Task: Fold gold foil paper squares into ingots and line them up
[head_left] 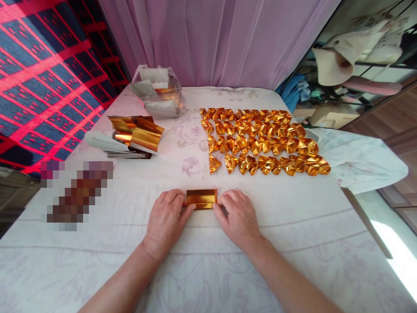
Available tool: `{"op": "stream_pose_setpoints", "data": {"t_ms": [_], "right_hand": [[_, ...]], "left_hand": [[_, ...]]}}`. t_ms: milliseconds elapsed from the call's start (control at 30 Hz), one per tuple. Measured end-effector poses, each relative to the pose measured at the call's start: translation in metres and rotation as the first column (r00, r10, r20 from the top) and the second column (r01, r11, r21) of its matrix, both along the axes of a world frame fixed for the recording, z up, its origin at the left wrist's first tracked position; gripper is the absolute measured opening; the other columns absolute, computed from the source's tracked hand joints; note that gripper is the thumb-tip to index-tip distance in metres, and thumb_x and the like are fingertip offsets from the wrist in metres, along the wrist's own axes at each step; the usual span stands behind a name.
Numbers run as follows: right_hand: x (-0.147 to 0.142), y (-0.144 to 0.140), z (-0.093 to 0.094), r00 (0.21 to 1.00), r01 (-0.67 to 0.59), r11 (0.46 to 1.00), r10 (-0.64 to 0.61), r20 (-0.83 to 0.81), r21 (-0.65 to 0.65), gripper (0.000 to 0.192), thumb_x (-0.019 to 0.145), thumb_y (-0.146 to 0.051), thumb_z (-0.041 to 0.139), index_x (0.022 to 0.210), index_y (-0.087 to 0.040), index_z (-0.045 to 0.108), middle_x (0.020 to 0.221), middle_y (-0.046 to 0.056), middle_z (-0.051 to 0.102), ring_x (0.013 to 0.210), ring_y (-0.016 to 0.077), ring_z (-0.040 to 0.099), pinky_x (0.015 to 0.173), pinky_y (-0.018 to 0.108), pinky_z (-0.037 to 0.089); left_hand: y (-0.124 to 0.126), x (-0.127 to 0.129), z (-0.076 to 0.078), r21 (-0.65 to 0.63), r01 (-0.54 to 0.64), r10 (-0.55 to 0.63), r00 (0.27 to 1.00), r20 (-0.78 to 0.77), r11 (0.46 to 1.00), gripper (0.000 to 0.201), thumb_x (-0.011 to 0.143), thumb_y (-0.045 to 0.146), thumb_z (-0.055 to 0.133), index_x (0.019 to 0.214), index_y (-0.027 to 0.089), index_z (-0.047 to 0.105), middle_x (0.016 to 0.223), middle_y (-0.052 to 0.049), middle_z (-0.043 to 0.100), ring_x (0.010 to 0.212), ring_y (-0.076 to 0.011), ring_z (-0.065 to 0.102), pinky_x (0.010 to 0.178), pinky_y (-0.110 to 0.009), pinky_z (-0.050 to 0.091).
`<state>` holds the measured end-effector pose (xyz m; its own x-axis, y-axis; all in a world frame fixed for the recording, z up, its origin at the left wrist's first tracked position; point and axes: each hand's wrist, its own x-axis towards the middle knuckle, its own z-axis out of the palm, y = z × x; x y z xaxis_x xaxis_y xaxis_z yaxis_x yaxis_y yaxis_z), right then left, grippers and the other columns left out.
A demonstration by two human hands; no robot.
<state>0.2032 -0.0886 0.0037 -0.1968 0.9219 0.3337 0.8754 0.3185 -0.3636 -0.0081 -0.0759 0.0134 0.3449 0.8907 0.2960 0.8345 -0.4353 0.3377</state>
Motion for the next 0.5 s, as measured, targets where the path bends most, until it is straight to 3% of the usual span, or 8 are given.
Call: {"op": "stream_pose_setpoints", "data": {"t_ms": [133,233,333,500], "right_hand": [[-0.001,0.001,0.000,1.000,0.009,1.000,-0.009,0.018,0.000,0.017,0.086,-0.020,0.062,0.070,-0.022,0.055,0.077,0.003,0.059,0.079,0.0202,0.052,0.069,0.033,0.033],[-0.001,0.001,0.000,0.999,0.014,1.000,-0.014,0.039,0.006,0.018,0.087,-0.021,0.062,0.071,-0.022,0.055,0.076,0.003,0.059,0.079,0.0204,0.051,0.068,0.034,0.033],[-0.001,0.001,0.001,0.999,0.009,1.000,-0.010,0.042,0.009,0.018,0.088,-0.022,0.061,0.071,-0.022,0.056,0.076,0.003,0.058,0.078,0.0203,0.051,0.068,0.034,0.033],[-0.001,0.001,0.000,0.999,0.014,1.000,-0.014,0.039,0.008,0.018,0.086,-0.021,0.063,0.070,-0.022,0.055,0.076,0.003,0.059,0.078,0.0202,0.051,0.069,0.033,0.032]], "left_hand": [[-0.003,0.001,0.002,0.107,0.018,-0.015,1.000,-0.024,0.994,0.016,0.097,0.029,0.052,0.093,0.019,0.063,0.097,-0.007,0.066,0.086,-0.0214,0.060,0.079,-0.036,0.051],[-0.009,0.003,0.005,0.206,0.143,-0.129,0.989,-0.076,0.968,0.017,0.097,0.019,0.051,0.103,0.021,0.067,0.099,-0.006,0.069,0.088,-0.0204,0.060,0.079,-0.035,0.050],[-0.018,0.008,0.005,0.228,0.268,-0.246,0.962,-0.118,0.936,0.023,0.097,0.016,0.050,0.113,0.020,0.067,0.107,-0.006,0.072,0.099,-0.0214,0.061,0.089,-0.038,0.048],[-0.033,0.019,-0.002,0.232,0.316,-0.281,0.945,-0.169,0.920,0.028,0.099,0.021,0.049,0.121,0.014,0.064,0.123,-0.008,0.070,0.118,-0.0228,0.059,0.106,-0.040,0.042]]}}
